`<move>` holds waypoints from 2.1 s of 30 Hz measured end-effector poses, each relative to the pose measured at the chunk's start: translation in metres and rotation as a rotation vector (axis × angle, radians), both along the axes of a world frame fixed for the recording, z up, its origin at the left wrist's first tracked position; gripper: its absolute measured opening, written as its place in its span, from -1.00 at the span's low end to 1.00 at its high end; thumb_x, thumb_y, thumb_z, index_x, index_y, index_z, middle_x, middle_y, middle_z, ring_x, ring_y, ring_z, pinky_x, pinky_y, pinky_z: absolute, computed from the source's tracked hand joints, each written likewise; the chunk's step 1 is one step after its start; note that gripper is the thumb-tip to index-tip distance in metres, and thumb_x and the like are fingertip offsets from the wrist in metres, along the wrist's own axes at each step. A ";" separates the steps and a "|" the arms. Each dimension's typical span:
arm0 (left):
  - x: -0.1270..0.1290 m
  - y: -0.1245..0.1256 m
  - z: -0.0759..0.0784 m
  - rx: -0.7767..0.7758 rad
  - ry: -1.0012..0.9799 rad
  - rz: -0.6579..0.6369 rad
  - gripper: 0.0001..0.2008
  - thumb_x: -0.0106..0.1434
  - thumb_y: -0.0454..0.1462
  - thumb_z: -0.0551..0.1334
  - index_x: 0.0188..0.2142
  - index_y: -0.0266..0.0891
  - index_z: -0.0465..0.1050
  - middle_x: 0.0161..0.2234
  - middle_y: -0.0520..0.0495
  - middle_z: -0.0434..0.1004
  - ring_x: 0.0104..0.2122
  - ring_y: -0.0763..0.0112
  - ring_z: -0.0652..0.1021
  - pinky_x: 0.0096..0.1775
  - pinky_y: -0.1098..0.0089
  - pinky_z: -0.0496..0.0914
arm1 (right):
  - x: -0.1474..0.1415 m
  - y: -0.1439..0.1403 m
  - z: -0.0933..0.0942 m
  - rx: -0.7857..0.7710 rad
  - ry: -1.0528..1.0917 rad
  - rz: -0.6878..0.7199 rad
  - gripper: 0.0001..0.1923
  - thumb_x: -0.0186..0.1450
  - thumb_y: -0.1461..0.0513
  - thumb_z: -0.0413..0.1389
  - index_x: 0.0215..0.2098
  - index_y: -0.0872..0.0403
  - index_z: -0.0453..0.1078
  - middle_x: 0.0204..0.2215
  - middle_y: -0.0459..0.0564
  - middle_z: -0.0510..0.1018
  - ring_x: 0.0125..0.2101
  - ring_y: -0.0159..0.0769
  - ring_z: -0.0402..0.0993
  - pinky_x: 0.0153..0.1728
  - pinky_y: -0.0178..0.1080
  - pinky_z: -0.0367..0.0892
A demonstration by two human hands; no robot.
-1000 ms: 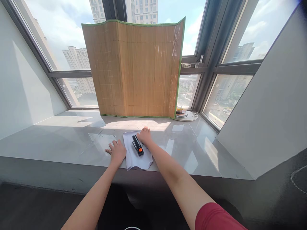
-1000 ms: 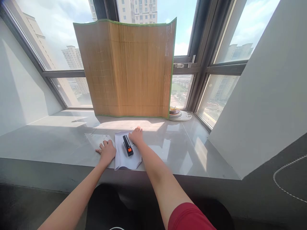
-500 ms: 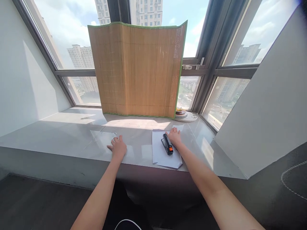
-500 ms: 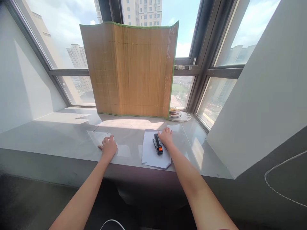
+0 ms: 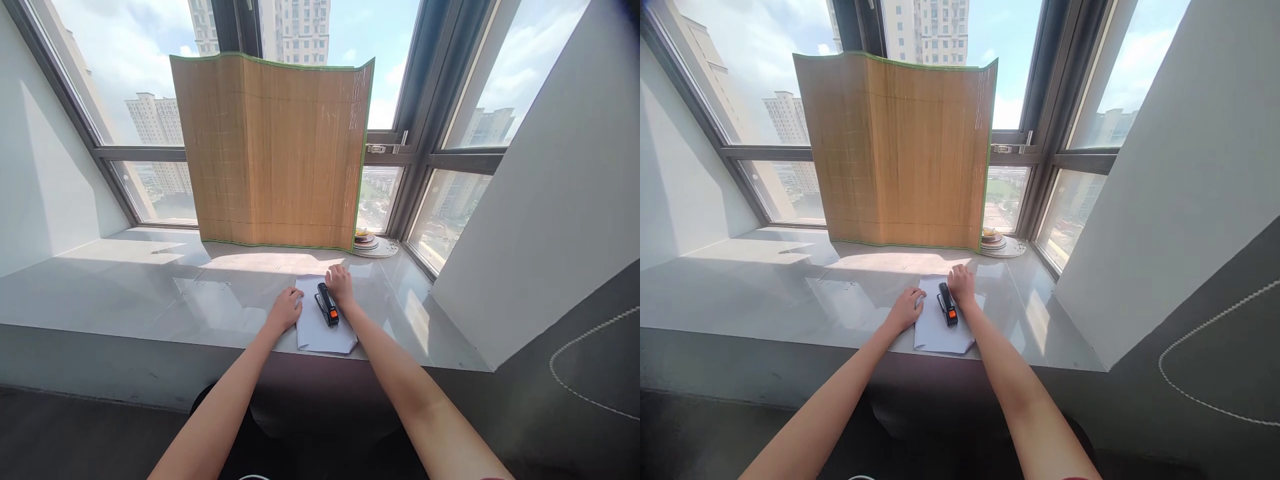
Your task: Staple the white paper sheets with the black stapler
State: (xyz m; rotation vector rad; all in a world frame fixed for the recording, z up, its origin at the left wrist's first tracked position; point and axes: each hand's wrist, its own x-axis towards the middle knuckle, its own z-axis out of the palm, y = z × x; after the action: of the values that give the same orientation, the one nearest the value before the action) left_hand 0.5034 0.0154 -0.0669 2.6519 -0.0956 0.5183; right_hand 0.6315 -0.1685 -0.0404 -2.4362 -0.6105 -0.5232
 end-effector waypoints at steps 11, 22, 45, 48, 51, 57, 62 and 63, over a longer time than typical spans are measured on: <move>0.000 -0.004 0.001 0.047 0.019 0.052 -0.68 0.37 -0.39 0.08 0.04 -0.18 0.47 0.08 -0.20 0.47 0.06 0.14 0.47 0.15 0.16 0.33 | -0.072 -0.046 -0.023 0.099 0.078 0.310 -0.80 0.29 0.08 0.20 -0.34 0.03 0.37 -0.36 -0.05 0.49 -0.35 -0.25 0.38 -0.32 -0.27 0.21; -0.004 -0.007 0.006 0.087 0.070 0.103 -0.77 0.38 -0.35 0.07 0.00 -0.21 0.36 0.01 -0.21 0.47 0.02 0.14 0.44 0.06 0.19 0.31 | -0.023 -0.056 -0.022 0.320 0.168 0.374 -0.67 0.27 0.21 0.20 0.00 0.02 0.55 -0.15 0.08 0.64 -0.14 -0.08 0.52 -0.06 -0.08 0.38; -0.003 -0.001 0.005 -0.166 0.063 0.047 -0.69 0.41 -0.35 -0.03 0.04 -0.23 0.38 0.09 -0.25 0.46 0.11 0.14 0.46 0.14 0.14 0.34 | -0.019 -0.063 -0.027 0.372 0.335 0.142 -0.62 0.41 0.08 -0.19 -0.04 -0.01 0.39 -0.14 0.03 0.57 -0.01 -0.09 0.41 0.04 -0.09 0.32; -0.001 0.002 0.002 -0.248 0.038 0.057 -0.70 0.41 -0.32 -0.02 0.04 -0.21 0.37 0.08 -0.23 0.47 0.10 0.17 0.47 0.15 0.14 0.35 | -0.015 -0.060 -0.030 0.379 0.302 0.139 -0.63 0.38 0.13 -0.20 -0.05 0.00 0.38 -0.16 0.05 0.57 -0.04 -0.09 0.42 0.03 -0.09 0.32; 0.002 0.006 0.000 -0.360 -0.026 0.083 -0.71 0.45 -0.26 -0.05 0.01 -0.19 0.39 0.09 -0.22 0.46 0.09 0.21 0.48 0.14 0.17 0.36 | -0.014 -0.056 -0.030 0.353 0.260 0.121 -0.62 0.34 0.21 -0.20 -0.04 0.02 0.38 -0.16 0.06 0.56 -0.05 -0.10 0.42 0.03 -0.10 0.32; 0.005 0.014 0.000 -0.510 -0.075 0.146 -0.69 0.46 -0.18 -0.03 0.01 -0.18 0.40 0.05 -0.21 0.51 0.10 0.17 0.49 0.15 0.13 0.36 | -0.021 -0.059 -0.022 0.363 0.229 0.086 -0.64 0.40 0.16 -0.19 -0.07 0.01 0.42 -0.09 0.05 0.58 -0.03 -0.12 0.42 0.06 -0.11 0.31; 0.002 0.012 0.006 -0.591 -0.086 0.139 -0.65 0.46 -0.15 -0.03 0.03 -0.21 0.43 0.10 -0.22 0.52 0.15 0.17 0.48 0.23 0.11 0.31 | -0.030 -0.060 -0.019 0.255 0.172 0.239 -0.70 0.36 0.05 0.10 -0.02 -0.02 0.46 -0.09 0.02 0.59 -0.04 -0.09 0.42 0.11 -0.05 0.25; 0.000 0.012 0.007 -0.612 -0.104 0.120 -0.64 0.46 -0.15 -0.03 0.04 -0.21 0.44 0.12 -0.22 0.51 0.17 0.17 0.47 0.25 0.11 0.29 | -0.032 -0.060 -0.019 0.197 0.164 0.258 -0.70 0.30 0.08 0.19 -0.03 -0.02 0.47 -0.13 0.02 0.59 -0.06 -0.08 0.43 0.10 -0.04 0.25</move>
State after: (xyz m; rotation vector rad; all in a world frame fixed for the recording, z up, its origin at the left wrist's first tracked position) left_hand 0.5037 0.0270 -0.0594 2.0408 0.1678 0.6101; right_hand 0.5997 -0.2281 -0.0589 -2.1492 -0.7522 -0.2614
